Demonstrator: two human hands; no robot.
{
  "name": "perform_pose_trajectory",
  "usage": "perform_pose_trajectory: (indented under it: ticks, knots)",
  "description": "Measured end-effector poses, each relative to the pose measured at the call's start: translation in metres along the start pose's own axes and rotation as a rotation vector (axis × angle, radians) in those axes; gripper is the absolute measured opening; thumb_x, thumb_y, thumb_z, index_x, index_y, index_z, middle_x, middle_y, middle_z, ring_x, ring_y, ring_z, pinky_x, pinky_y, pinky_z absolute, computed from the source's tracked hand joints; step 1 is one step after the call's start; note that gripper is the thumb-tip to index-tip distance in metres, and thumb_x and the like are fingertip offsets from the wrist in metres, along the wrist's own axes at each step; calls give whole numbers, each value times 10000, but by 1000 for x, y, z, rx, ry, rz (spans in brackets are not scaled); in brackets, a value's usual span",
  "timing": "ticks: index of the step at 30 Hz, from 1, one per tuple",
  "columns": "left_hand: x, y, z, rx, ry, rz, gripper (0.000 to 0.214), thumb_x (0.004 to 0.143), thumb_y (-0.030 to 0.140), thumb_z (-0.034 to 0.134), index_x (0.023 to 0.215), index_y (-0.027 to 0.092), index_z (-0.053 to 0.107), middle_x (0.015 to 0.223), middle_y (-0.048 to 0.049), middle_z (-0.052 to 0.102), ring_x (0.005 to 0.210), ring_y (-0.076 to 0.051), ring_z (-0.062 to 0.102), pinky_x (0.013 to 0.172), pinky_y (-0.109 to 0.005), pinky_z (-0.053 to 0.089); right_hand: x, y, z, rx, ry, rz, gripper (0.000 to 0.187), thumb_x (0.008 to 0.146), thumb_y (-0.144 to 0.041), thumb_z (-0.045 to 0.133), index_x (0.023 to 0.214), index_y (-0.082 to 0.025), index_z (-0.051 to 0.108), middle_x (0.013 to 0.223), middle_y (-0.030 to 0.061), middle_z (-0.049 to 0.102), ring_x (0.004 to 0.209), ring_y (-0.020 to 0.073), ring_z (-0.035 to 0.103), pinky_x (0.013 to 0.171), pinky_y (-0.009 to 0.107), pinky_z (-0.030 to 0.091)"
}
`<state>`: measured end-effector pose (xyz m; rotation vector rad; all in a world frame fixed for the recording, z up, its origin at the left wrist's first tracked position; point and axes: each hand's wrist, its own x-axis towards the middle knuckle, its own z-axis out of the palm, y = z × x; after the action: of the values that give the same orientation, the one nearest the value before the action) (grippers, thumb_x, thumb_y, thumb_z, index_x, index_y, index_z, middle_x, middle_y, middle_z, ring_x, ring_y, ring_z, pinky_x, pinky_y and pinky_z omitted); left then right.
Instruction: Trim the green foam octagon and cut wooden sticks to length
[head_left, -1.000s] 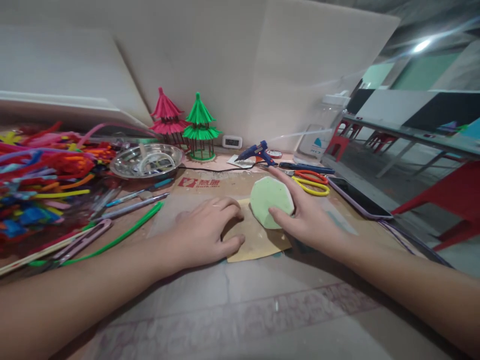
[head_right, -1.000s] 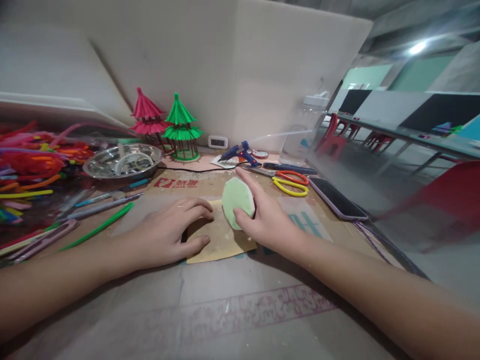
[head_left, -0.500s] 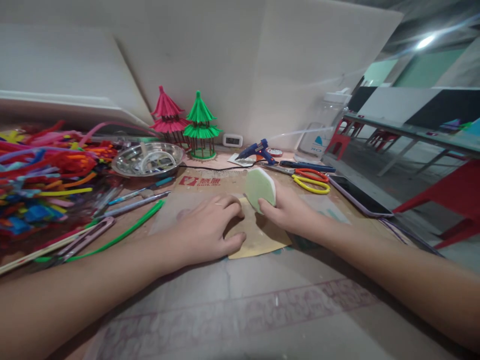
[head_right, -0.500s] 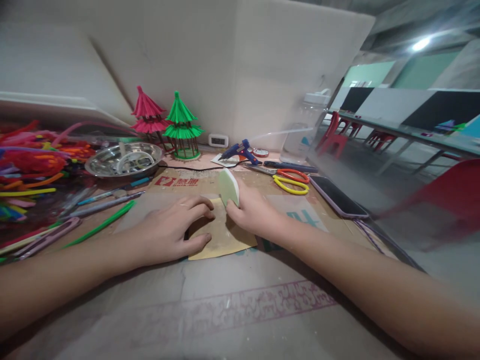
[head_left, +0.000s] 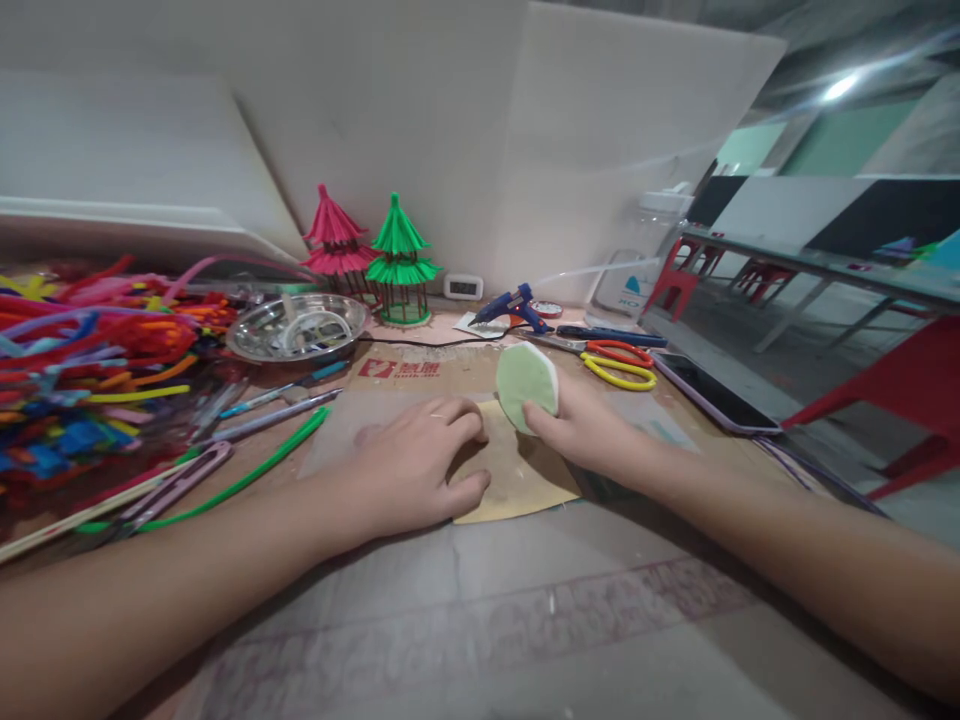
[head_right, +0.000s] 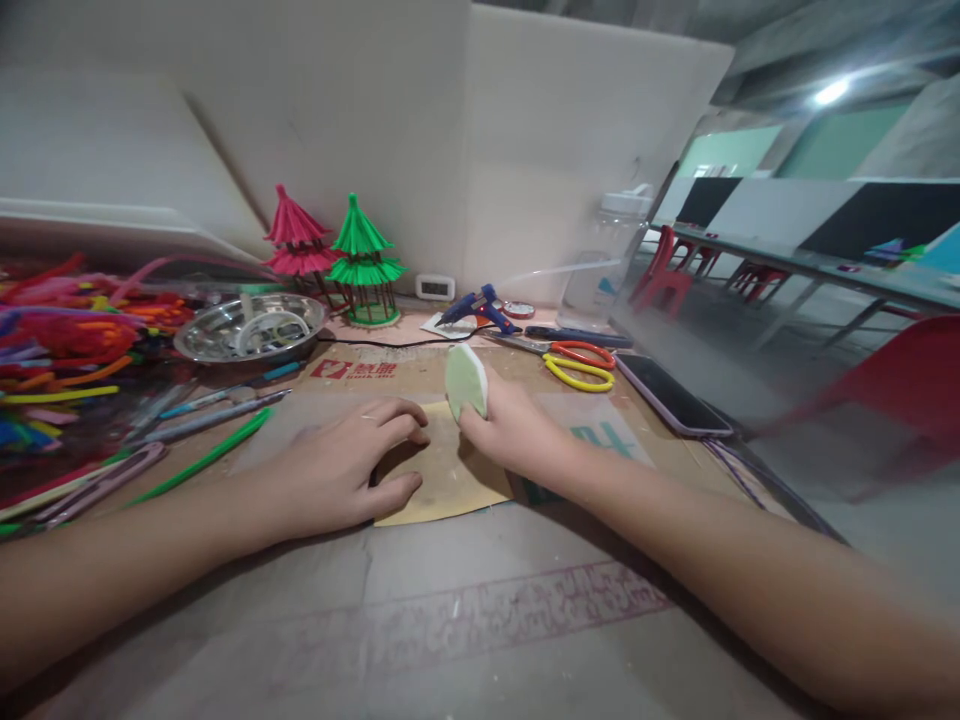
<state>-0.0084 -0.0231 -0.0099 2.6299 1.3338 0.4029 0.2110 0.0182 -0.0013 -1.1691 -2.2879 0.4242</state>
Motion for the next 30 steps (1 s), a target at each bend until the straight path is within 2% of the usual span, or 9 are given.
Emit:
perform_pose_trajectory:
  ticks: [7,9,12,14,17,20,23,25,30]
  knots:
    - [0,1,-2,-9,-19,7,309,832,435,527,1049,229,605,1159,-77,585,1078,-280,553,881,-404,473,-27,-24,-38,-72,-340,-17,106,814,-191,485,899,-196,548,846,34,639,743,178,560,646,273,407]
    - [0,0,-2,-11,-6,19,300,832,425,528,1044,227,604,1151,-77,587,1068,-276,558,889,-406,472,-27,-24,-37,-62,-274,-6,116,828,-222,488,922,-192,547,848,39,639,742,182,563,635,274,404]
    - [0,0,-1,10,-2,25,302,832,415,526,1045,214,600,1146,-88,590,1061,-284,563,883,-423,472,-15,-14,-20,-42,-59,10,176,843,-255,478,991,-179,536,846,53,631,745,196,561,646,292,411]
    - [0,0,-1,20,0,17,306,831,411,529,1050,209,598,1151,-95,590,1062,-291,564,873,-430,475,-9,-9,-13,-7,-93,2,112,823,-210,468,897,-183,548,814,46,626,725,188,555,644,292,413]
    - [-1,0,-2,4,-2,21,306,834,414,532,1052,210,599,1156,-93,590,1059,-288,567,867,-422,481,-12,-10,-22,70,-274,19,49,773,-169,510,757,-198,546,678,5,605,612,158,533,566,267,395]
    - [-2,0,-2,-19,-9,24,299,833,404,543,1059,215,598,1179,-87,591,1085,-289,560,904,-433,470,-20,-15,-36,271,-355,145,45,772,-211,577,738,-202,548,525,-28,556,463,129,497,452,244,366]
    - [-2,-3,-1,-81,25,1,293,847,394,548,1081,224,595,1225,-83,593,1138,-290,545,939,-432,457,-20,-15,-32,688,-192,280,156,814,-341,604,797,-190,563,501,-27,557,391,109,478,361,219,324]
    - [-2,-5,-2,-161,60,-24,285,885,401,513,1094,222,588,1190,-80,620,1102,-269,569,922,-411,467,-15,-13,-19,1010,-90,299,251,814,-415,638,858,-174,578,537,-16,594,397,91,486,373,206,366]
    - [-1,-7,-4,-296,228,-1,241,933,374,472,1069,202,572,1122,-82,641,1067,-238,580,924,-387,457,-12,-9,11,1386,-270,347,379,776,-477,718,864,-123,615,626,45,695,423,69,551,454,181,469]
